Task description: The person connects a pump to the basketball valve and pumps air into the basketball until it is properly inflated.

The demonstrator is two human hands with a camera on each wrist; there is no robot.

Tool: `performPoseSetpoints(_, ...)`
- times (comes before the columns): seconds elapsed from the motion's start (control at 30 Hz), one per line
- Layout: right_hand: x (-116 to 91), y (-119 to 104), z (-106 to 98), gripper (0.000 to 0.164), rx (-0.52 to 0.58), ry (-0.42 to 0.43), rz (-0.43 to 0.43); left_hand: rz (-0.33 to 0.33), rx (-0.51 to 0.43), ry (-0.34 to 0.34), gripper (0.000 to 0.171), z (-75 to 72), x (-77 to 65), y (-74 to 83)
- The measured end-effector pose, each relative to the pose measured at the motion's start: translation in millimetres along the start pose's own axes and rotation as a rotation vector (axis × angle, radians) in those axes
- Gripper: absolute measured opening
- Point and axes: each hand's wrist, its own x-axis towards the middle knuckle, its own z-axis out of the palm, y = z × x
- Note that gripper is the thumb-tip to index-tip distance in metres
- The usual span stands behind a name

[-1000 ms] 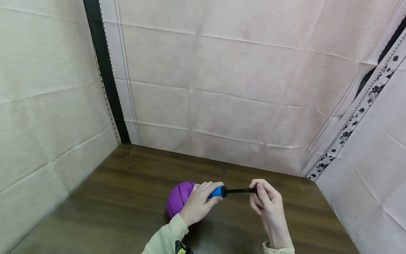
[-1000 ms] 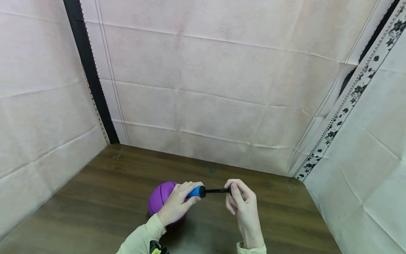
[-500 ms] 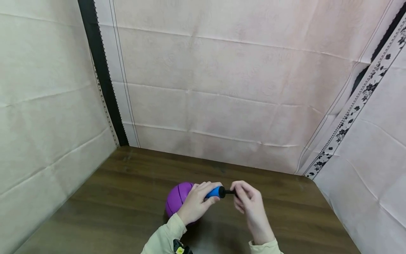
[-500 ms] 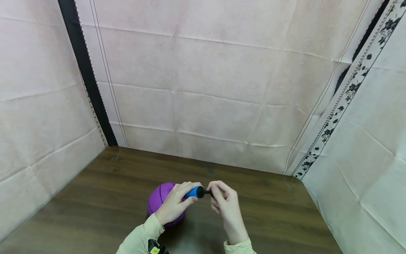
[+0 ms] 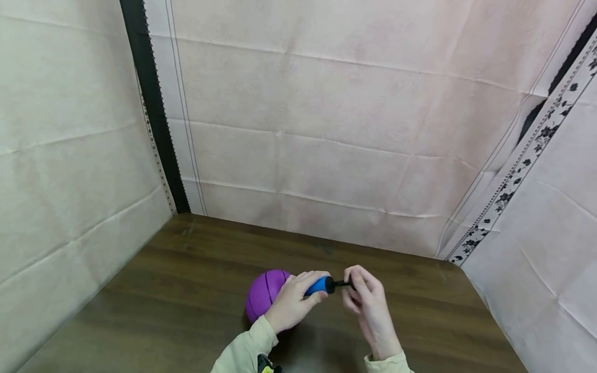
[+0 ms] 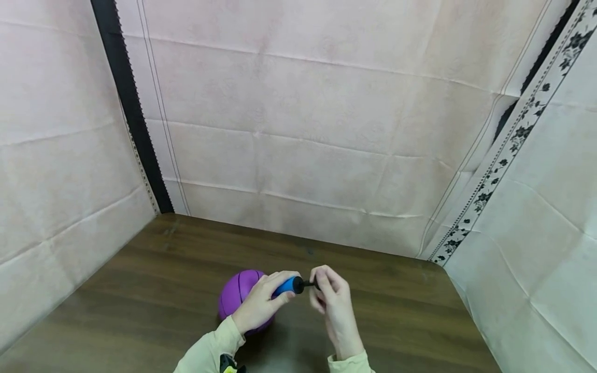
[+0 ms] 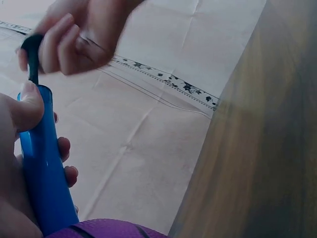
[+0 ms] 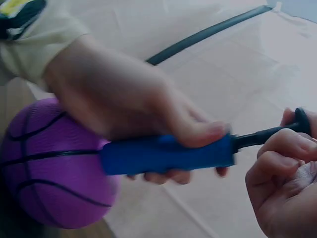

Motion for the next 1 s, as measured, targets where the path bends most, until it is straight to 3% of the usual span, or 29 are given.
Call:
performPoseSetpoints(0.2, -0.9, -2.8, 2.4, 0.026, -0.128, 0.097, 0.091, -0.011, 0.021, -0.014, 0.038, -3.0, -0.3, 0.8)
performPoseSetpoints(0.33, -8.1, -23.2, -6.5, 0.031, -0.059, 0.100, -0.005, -0.024, 0.006, -0.055, 0.039, -4.9, 0.1, 1.7)
performPoseSetpoints(0.47, -13.8, -34.6, -20.9, 0.043, 0.060, -0.021, -0.195, -0.027, 0.032, -0.082, 0.039, -6.7, -1.1, 0.2)
performPoseSetpoints(0.57, -10.0, -25.4, -26.7, 0.046, 0.170, -0.149, -0.254, -0.016, 0.108, -0.079, 0.039, -7.4, -2.1, -2.7)
performPoseSetpoints(0.7, -0.3, -0.9, -20.9, 0.041, 0.206, -0.205, -0.145, 0.006, 0.199, -0.029, 0.037, -7.0, -3.2, -6.6)
performPoseSetpoints(0.87, 4.1, 15.9, -6.8, 0.031, 0.045, -0.098, 0.011, 0.036, 0.200, 0.010, 0.036, -6.4, -0.4, -6.5)
performPoseSetpoints(1.0, 3.0, 9.8, -2.0, 0.025, -0.083, 0.037, 0.074, 0.036, 0.176, 0.016, 0.036, -11.8, 1.5, -7.9)
